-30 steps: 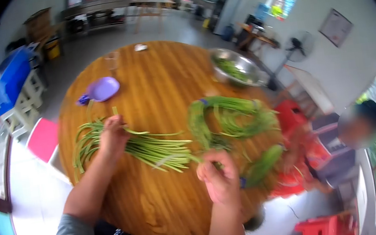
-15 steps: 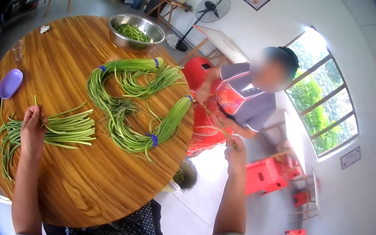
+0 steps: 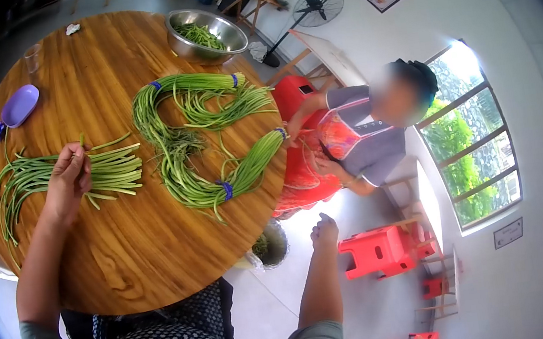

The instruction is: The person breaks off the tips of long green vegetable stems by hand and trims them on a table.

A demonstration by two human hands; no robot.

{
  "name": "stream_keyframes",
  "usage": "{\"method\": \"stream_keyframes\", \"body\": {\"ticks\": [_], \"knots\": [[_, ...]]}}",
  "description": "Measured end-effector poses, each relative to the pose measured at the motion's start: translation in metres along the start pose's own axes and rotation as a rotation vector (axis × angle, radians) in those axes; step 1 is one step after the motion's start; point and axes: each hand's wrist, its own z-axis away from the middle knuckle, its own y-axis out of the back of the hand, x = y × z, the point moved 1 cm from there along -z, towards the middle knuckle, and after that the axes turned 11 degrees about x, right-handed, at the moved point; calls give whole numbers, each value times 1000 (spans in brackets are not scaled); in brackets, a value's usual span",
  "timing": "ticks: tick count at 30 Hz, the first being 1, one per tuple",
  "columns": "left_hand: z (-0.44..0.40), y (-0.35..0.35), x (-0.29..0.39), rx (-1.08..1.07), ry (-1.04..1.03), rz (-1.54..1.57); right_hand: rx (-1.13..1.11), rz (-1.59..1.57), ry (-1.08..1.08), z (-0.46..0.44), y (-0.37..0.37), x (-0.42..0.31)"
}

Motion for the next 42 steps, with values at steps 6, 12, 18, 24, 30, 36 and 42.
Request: {"method": "stream_keyframes", "body": {"ticks": [6, 12, 18, 24, 30, 36, 42], "knots": [[20, -9, -9, -154, -6, -135, -665, -302, 57, 166, -98, -66], [23, -17, -1, -248, -47, -325, -1267, -179, -80, 294, -225, -63], [27, -15, 7, -193, -368, -546, -1340, -118, -74, 375, -285, -37], [28, -16, -3, -217, -166, -437, -1291, -196, -192, 361, -290, -26], [42, -26, 17, -260, -304, -724, -1312, -271, -372, 355, -281, -24], [41, -26, 13, -142, -410, -819, -1324, -179, -287, 355, -282, -13], [33, -21, -2, -13, -332, -746, -993, -4, 1354, 387, -278, -18]]}}
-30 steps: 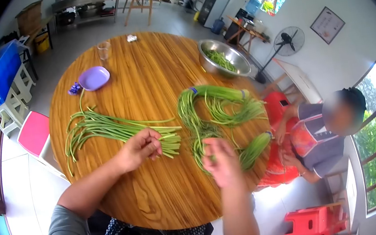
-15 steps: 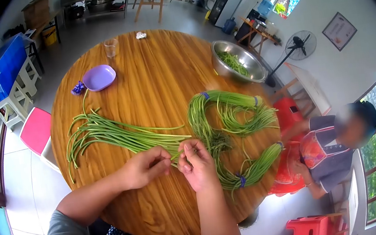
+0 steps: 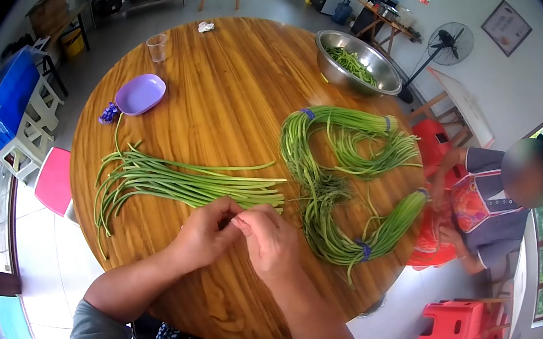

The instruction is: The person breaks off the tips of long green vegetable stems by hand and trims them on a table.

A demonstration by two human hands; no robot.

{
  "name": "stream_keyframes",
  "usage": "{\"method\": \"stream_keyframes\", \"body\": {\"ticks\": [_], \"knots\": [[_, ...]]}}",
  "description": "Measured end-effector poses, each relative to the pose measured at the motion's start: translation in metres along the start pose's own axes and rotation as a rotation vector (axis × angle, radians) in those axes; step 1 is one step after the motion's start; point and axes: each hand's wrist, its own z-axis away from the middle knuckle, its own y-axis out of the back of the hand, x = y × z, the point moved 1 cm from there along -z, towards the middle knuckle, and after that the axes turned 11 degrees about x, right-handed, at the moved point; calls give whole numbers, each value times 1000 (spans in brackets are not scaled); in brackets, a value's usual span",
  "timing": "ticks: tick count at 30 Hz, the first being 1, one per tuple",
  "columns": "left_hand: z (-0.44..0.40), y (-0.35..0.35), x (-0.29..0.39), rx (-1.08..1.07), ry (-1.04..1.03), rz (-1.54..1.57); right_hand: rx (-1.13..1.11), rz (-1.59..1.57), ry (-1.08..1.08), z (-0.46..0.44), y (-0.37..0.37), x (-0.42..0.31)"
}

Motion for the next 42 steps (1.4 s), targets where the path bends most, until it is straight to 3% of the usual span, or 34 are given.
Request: {"method": "stream_keyframes", "body": {"ticks": [1, 3, 4, 5, 7, 9, 12, 15, 17, 19, 20, 24, 26, 27, 30, 33, 37, 42], "knots": [[0, 1, -2, -35, 90, 67, 2, 1, 2, 3, 1, 5], [-3, 1, -1, -58, 164, 144, 102, -266, -463, 7, 5, 17], [-3, 0, 1, -71, 164, 265, 135, -671, -740, 5, 9, 20], [-3, -1, 3, -89, 164, 385, 138, -665, -731, 3, 9, 19], [-2, -1, 5, -76, 114, 328, 241, -927, -938, 1, 5, 17], [-1, 0, 7, -52, 69, 268, 219, -920, -915, 3, 4, 16], [-1, 5, 10, -55, -58, 55, 188, -539, -654, 5, 3, 17], [0, 8, 11, -142, -231, -27, 102, -539, -812, 5, 4, 15], [-1, 12, 15, -329, -196, 43, 68, -563, -887, 5, 6, 17], [-1, 10, 9, -328, -80, 169, -19, -794, -1062, 5, 7, 18], [-1, 9, 5, -324, 36, 292, -20, -798, -1061, 3, 10, 18], [-6, 12, 1, -414, 120, 520, -175, -1018, -1083, 1, 19, 18], [-6, 12, 2, -440, 272, 632, -235, -1094, -1057, 2, 21, 20], [-7, 12, -1, -439, 272, 627, -273, -1130, -1049, 2, 22, 20], [-12, 12, -5, -270, 387, 993, -318, -1195, -1047, 0, 25, 23], [-18, 19, -5, -259, 406, 1134, -299, -1162, -1028, -1, 25, 29], [-19, 20, -3, -276, 370, 1093, -140, -1071, -1051, -5, 18, 27], [-15, 15, -4, -294, 370, 963, -129, -1163, -1105, -2, 19, 23]]}}
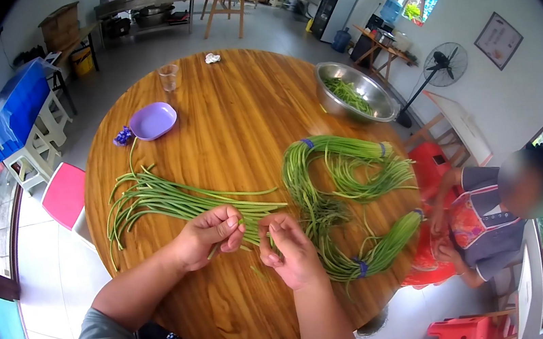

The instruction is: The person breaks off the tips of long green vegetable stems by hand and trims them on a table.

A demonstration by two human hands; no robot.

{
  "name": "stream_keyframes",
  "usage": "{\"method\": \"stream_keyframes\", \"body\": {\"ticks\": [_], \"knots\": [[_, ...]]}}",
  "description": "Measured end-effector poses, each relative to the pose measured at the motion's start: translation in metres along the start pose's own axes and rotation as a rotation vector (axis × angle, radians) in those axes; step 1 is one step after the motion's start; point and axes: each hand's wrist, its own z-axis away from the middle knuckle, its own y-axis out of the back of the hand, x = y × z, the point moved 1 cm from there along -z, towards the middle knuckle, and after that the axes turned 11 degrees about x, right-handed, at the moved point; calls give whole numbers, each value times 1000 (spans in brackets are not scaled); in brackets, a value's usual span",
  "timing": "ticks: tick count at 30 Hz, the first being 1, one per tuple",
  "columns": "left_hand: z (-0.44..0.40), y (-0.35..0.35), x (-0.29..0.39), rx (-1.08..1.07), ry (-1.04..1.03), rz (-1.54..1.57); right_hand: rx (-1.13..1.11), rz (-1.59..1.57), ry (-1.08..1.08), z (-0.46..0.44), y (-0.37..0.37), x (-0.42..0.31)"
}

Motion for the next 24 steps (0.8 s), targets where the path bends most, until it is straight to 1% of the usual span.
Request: {"method": "stream_keyframes", "body": {"ticks": [1, 2, 5, 7, 9, 10, 14, 16, 19, 21, 23, 24], "knots": [[0, -1, -1, 9, -8, -66, -48, 15, 28, 0, 0, 1], [-1, -2, -1, 5, -6, -63, -95, 30, 57, 1, 0, 1], [0, -3, -3, 23, 13, -127, -129, 41, 39, 1, 1, 4], [-1, -3, -3, 35, 5, -175, -110, 32, 39, 0, -2, 6], [-2, 0, -8, 39, -5, -220, -26, 189, 91, 1, -2, 7], [-3, 1, -10, 43, -18, -265, -25, 188, 91, 1, -2, 7], [-4, 0, -14, 64, -51, -280, -50, 223, 87, 1, 0, 6], [-4, -2, -16, 128, -103, -257, -79, 222, 85, 1, -1, 7], [-2, -4, -13, 139, -101, -308, -78, 302, 91, 1, -4, 11], [-1, -4, -12, 133, -89, -254, -24, 328, 107, 1, -3, 12], [-1, -5, -10, 124, -78, -199, -30, 354, 120, -1, 0, 12], [-1, -5, -9, 108, -38, -99, -38, 377, 131, -1, 1, 12]]}}
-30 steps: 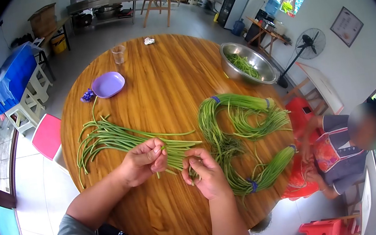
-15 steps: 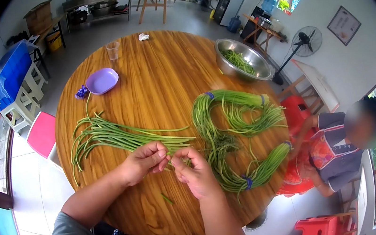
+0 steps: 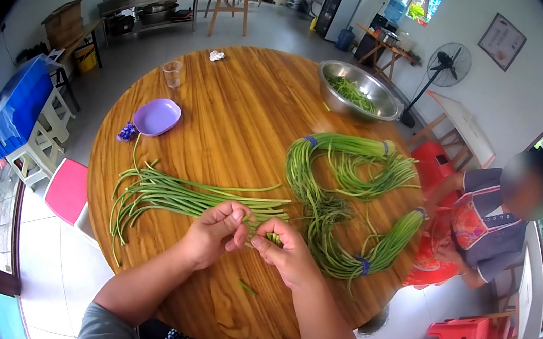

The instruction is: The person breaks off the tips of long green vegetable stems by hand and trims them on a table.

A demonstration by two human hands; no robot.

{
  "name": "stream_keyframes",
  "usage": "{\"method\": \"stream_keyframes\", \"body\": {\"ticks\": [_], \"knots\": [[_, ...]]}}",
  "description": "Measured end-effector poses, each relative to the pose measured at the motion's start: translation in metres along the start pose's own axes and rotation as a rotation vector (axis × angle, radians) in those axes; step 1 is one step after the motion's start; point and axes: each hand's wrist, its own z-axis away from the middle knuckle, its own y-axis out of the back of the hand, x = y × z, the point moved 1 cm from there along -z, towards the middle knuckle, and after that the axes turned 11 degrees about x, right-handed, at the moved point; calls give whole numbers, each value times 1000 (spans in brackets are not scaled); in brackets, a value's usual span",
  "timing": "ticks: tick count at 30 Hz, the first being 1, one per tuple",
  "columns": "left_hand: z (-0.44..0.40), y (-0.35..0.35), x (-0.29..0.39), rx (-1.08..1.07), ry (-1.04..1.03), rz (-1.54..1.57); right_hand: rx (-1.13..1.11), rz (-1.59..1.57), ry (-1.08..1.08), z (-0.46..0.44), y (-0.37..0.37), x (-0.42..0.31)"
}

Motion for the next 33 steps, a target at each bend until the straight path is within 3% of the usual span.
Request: {"method": "stream_keyframes", "body": {"ticks": [4, 8, 10, 11, 14, 15, 17, 19, 22, 25, 28, 32, 33], "knots": [[-1, 6, 4, -74, 86, 174, 4, -12, -11, 2, -2, -2], [0, 5, 5, -168, 18, 100, 46, -97, -21, 1, 4, -6], [0, 6, 8, -35, -90, -183, 41, -103, -11, 1, 6, -6], [-2, 8, 7, -38, -92, -183, 4, -119, 1, 2, 6, -6], [-15, 17, 8, 272, -164, -28, -59, -131, 17, 6, 4, -10], [-20, 21, 10, 268, -173, -27, -83, -129, 13, 8, 3, -12], [-27, 38, 14, 497, -271, 120, -118, -156, 68, 16, 2, -19], [-33, 54, 20, 587, -284, 220, -147, -168, 127, 22, 4, -34], [-37, 68, 24, 584, -326, 248, -8, -258, 350, 42, 25, -63], [-36, 65, 24, 540, -346, 161, 317, 9, 501, 81, 56, -104], [-31, 53, 21, 483, -323, 112, 719, 419, 493, 131, 109, -132], [-27, 39, 17, 405, -319, 13, 902, 620, 498, 189, 203, -144], [-28, 40, 15, 387, -327, -30, 984, 866, 447, 205, 240, -139]]}}
